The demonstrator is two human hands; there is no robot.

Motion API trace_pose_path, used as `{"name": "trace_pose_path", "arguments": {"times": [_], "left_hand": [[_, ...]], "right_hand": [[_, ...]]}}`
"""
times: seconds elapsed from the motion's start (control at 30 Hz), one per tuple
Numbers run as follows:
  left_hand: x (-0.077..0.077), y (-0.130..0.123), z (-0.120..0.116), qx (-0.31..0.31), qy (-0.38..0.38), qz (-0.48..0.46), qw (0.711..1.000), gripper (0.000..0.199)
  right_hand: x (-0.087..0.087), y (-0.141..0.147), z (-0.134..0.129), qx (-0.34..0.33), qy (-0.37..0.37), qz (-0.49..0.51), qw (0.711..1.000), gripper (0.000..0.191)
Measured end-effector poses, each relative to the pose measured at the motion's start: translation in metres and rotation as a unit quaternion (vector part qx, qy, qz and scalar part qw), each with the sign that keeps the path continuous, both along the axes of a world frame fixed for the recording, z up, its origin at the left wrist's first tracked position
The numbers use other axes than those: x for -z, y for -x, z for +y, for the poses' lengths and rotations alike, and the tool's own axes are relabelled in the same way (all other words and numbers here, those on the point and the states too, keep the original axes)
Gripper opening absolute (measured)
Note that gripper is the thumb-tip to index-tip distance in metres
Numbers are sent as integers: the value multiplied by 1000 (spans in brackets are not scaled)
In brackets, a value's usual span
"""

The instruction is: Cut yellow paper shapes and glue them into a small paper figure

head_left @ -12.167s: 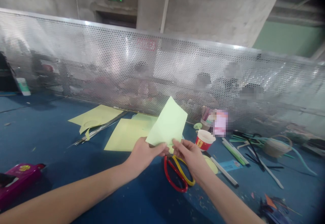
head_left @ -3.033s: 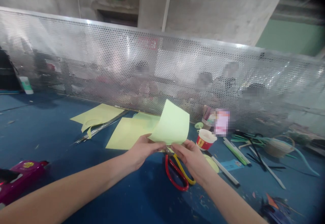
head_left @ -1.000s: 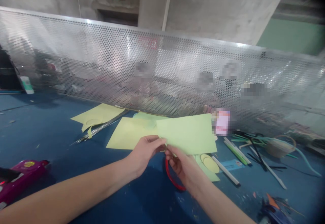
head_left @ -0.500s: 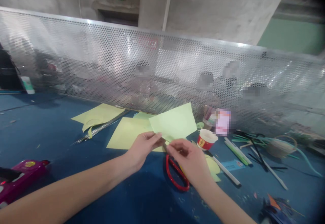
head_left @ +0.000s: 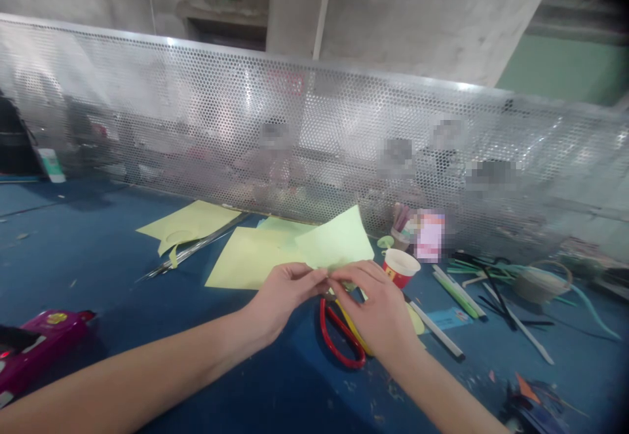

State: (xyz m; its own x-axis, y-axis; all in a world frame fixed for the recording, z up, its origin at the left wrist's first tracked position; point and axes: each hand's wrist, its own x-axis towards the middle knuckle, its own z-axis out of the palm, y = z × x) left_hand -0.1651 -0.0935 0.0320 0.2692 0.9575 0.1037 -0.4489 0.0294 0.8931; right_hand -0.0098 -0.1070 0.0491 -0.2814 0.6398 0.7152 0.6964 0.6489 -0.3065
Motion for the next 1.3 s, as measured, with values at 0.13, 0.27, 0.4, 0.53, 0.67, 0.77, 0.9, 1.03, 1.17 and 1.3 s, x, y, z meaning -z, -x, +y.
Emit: {"name": "trace_pose_path", "arguments": {"times": [0.13,0.27,0.4,0.53,0.67,0.77,0.9,1.03,1.17,1.3], "left_hand": [[2,1,0,0,7,-6,1000,20],[2,1,0,2,24,-16,1000,20],[0,0,1,12,46,-34,998,19],[-3,0,0,23,58,-66,996,17],[-6,-1,-1,-2,80,-83,993,14],[-8,-1,-2,-21,100,-85,991,12],[-8,-2,-2,-19,91,-78,993,12],[-8,-1,-2,-4,67,-69,995,18],[-6,-1,-3,15,25,-37,999,20],[-3,-1,-5,5,19,-23,1000,18]], "right_hand": [[0,1,0,9,8,-4,1000,5],[1,0,0,-5,-6,-5,1000,5],[2,-2,2,-27,-35,-27,999,5],[1,-4,3,-19,-8,-44,999,6],[-3,-5,4,-20,39,-47,998,5],[-4,-5,5,-18,45,-54,997,6],[-1,-7,6,-22,4,-63,998,3],[0,-9,8,-26,-15,-68,997,5],[-4,-10,8,-26,18,-45,998,6],[-7,-8,5,-16,62,-37,997,6]]}}
